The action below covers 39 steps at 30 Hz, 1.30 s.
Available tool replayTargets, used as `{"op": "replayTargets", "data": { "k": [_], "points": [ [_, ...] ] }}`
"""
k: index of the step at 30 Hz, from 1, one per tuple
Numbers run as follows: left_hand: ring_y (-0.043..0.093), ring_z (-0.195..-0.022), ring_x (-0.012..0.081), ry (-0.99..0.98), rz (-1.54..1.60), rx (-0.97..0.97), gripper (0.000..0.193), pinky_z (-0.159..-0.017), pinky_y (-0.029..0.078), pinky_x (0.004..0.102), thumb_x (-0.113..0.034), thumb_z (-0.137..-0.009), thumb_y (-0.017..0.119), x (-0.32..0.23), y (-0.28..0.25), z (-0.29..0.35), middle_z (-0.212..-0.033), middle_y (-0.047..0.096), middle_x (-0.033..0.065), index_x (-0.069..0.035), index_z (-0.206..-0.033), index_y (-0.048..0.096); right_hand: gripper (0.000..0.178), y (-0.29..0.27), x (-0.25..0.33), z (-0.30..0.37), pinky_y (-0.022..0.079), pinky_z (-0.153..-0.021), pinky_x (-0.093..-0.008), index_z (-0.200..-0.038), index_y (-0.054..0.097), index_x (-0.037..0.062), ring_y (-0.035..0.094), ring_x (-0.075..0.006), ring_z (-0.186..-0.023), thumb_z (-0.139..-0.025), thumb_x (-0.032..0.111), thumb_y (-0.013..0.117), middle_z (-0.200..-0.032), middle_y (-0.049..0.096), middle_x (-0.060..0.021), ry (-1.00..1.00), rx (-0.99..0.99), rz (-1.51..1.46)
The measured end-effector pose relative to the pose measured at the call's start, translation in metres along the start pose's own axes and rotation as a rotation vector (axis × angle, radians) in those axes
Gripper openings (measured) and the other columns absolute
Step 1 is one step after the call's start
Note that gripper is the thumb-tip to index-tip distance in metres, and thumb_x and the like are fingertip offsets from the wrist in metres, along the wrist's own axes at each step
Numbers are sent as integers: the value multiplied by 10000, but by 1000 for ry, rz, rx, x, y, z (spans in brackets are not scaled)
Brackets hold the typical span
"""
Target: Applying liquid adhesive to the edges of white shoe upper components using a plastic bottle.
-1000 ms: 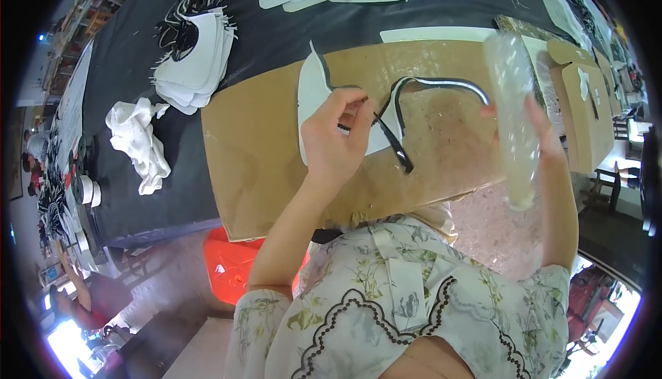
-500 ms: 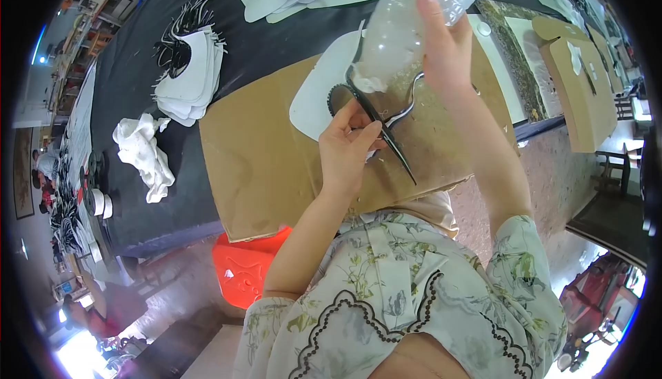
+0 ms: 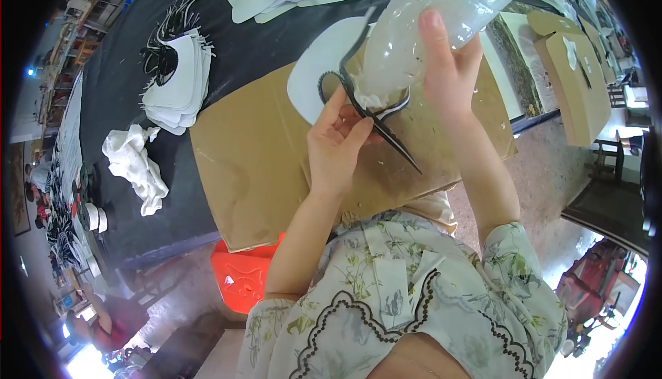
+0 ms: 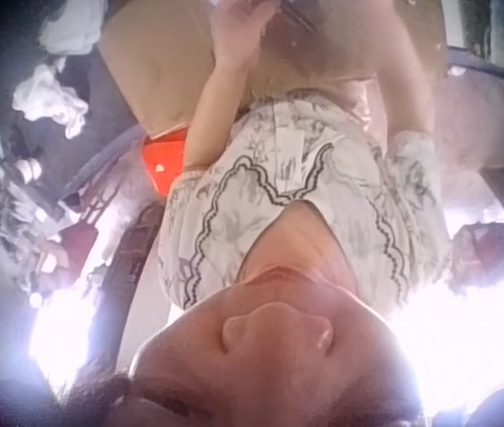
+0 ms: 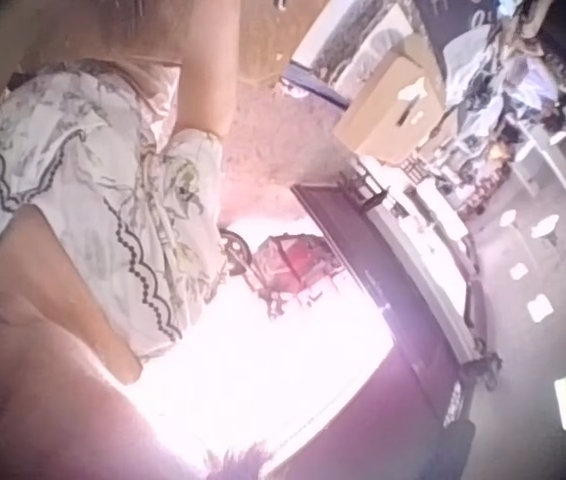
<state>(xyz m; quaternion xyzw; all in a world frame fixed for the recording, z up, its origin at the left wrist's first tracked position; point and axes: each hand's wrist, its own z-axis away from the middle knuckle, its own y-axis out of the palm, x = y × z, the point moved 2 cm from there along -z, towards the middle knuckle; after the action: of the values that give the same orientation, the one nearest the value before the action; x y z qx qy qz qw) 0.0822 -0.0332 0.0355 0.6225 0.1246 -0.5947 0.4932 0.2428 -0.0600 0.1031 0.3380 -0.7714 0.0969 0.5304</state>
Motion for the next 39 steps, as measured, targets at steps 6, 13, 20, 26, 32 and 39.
{"op": "replayTargets", "data": {
  "k": [6, 13, 20, 26, 32, 39],
  "points": [
    [582, -796, 134, -3, -33, 70, 602, -680, 546, 268, 109, -781, 534, -8, 1, 1, -920, 547, 76, -13, -1343, 352, 411, -18, 12, 4, 461, -768, -268, -1165, 477, -11, 557, -127, -887, -856, 224, 613, -1012, 574, -61, 12, -30, 24],
    [588, -801, 131, -41, 72, 72, 565, -682, 547, 284, 82, -780, 557, -8, 6, -1, -873, 568, 60, -28, -1313, 405, 415, -12, 13, 4, 473, -756, -278, -1158, 484, -5, 566, -131, -896, -853, 243, 618, -998, 580, -62, -88, -9, 73],
    [604, -803, 145, -59, 201, 83, 544, -686, 555, 289, 68, -785, 579, -5, 0, -6, -890, 580, 46, -35, -1297, 425, 416, -33, 20, 24, 473, -766, -288, -1169, 475, -2, 559, -133, -907, -859, 239, 612, -1039, 564, -62, 75, -88, -148],
    [601, -794, 138, -5, 268, 44, 558, -709, 561, 300, 81, -792, 560, -3, 0, -11, -906, 566, 33, -38, -1311, 393, 462, -46, 26, 33, 476, -778, -300, -1209, 432, 4, 549, -145, -939, -866, 263, 603, -1038, 543, -61, 27, -136, -103],
    [590, -854, 117, 17, 358, 72, 459, -754, 534, 282, 46, -847, 510, -11, 2, -17, -930, 569, 17, -54, -1284, 413, 470, -50, 24, 39, 468, -801, -315, -1212, 427, 10, 542, -159, -954, -865, 275, 601, -1073, 532, -74, 56, -171, -63],
    [581, -849, 109, 59, 337, -6, 420, -771, 514, 288, 31, -854, 515, -9, 2, -24, -916, 573, -8, -83, -1253, 449, 509, -96, 7, 39, 433, -880, -364, -1226, 428, 28, 529, -214, -1012, -881, 383, 545, -1084, 540, -92, 317, -408, -346]
  ]
}}
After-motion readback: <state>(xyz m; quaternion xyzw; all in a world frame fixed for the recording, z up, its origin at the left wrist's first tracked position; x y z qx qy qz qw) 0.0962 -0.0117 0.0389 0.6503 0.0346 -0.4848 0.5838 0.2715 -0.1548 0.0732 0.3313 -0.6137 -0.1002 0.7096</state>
